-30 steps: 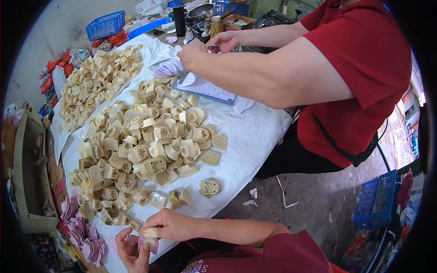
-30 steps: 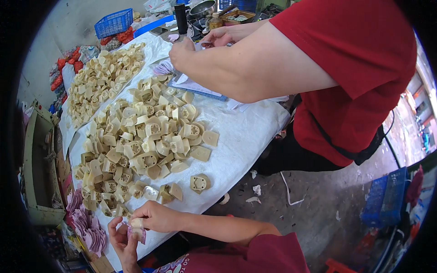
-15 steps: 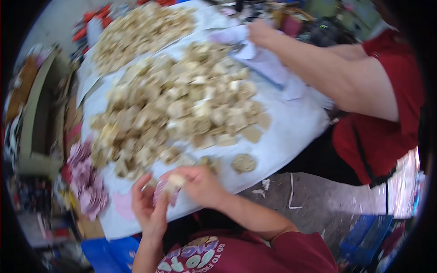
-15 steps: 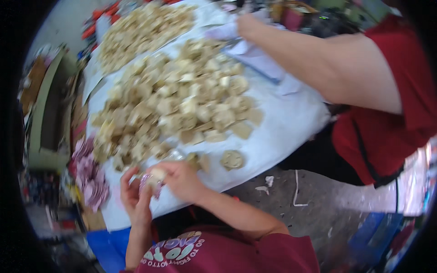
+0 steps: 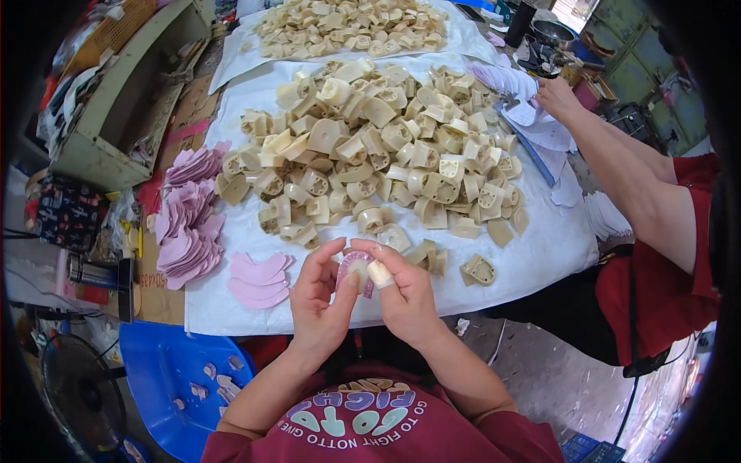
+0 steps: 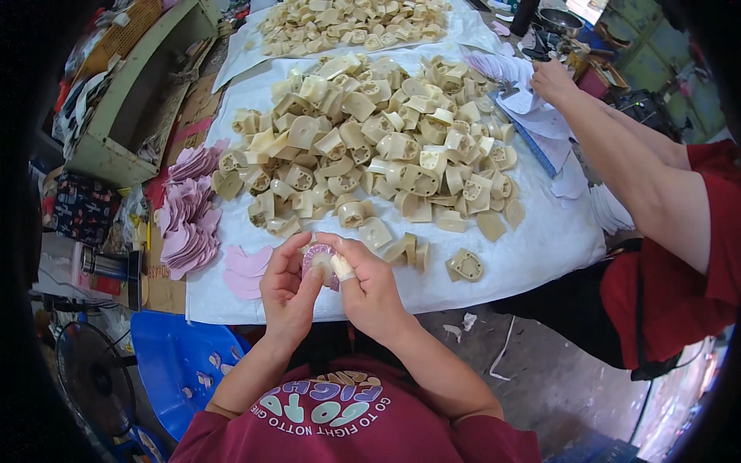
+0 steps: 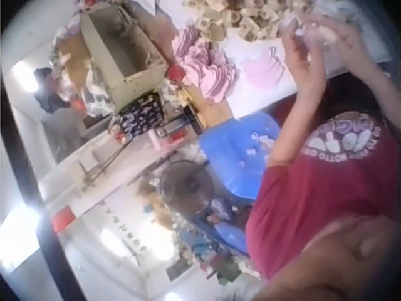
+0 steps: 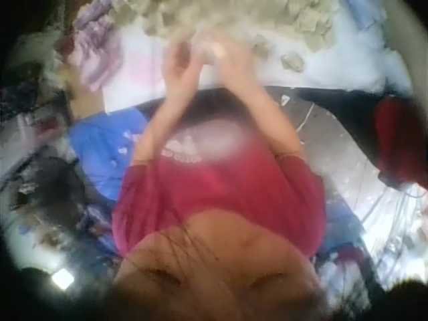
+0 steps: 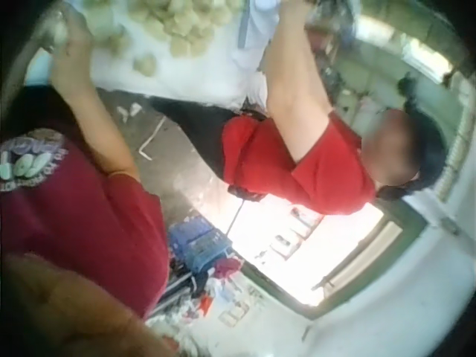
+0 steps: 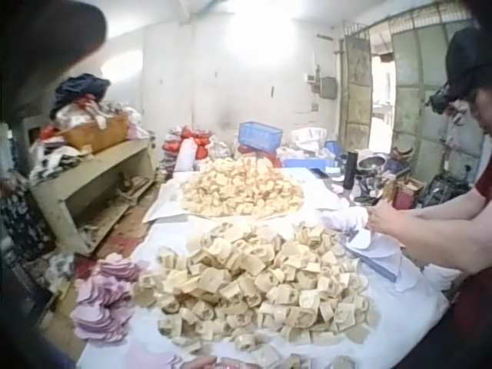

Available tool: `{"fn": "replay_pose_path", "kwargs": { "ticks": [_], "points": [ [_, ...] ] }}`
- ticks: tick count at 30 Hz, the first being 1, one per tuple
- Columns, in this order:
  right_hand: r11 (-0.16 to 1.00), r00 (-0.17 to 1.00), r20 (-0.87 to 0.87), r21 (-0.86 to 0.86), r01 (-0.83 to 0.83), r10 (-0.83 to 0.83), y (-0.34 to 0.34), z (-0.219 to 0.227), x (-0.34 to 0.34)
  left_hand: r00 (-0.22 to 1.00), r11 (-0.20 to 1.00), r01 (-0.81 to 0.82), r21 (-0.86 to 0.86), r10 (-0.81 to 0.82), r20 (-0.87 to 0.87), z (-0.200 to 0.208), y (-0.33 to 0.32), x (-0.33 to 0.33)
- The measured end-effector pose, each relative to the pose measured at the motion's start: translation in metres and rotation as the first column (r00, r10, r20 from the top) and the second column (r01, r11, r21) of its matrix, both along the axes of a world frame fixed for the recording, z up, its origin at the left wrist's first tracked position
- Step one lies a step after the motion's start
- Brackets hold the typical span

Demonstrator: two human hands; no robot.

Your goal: The person assembles small plastic components by inserting pink foam pieces into beige plastic housings. They repeatedly pick up a foam piece and a housing, press them together, and place the assembled unit into a blue bin.

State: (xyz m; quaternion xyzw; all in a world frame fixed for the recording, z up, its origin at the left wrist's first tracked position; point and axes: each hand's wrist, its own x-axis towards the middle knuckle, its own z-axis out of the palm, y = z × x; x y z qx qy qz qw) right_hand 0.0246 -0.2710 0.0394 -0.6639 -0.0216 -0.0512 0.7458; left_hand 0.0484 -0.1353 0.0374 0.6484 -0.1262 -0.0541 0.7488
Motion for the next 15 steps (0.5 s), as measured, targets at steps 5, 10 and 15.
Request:
{"fn": "replay_pose_path", "kwargs": {
  "ticks": [5, 10, 15],
  "points": [
    [0.985, 0.985, 0.032, 0.025, 0.169, -0.17, 0.024, 0.001, -0.012, 0.998, 0.992, -0.062, -0.106, 0.063, 0.014, 0.002, 0.017, -0.011],
    [0.999, 0.965, -0.261, -0.035, -0.036, 0.025, 0.039, 0.012, -0.038, 0.996, 0.991, -0.083, -0.108, 0.087, 0.031, 0.003, 0.035, -0.032],
    [0.992, 0.987, -0.113, -0.06, 0.107, -0.113, 0.066, 0.026, -0.061, 0.992, 0.971, 0.123, -0.207, -0.114, 0.054, 0.004, 0.064, -0.044]
  ]
}}
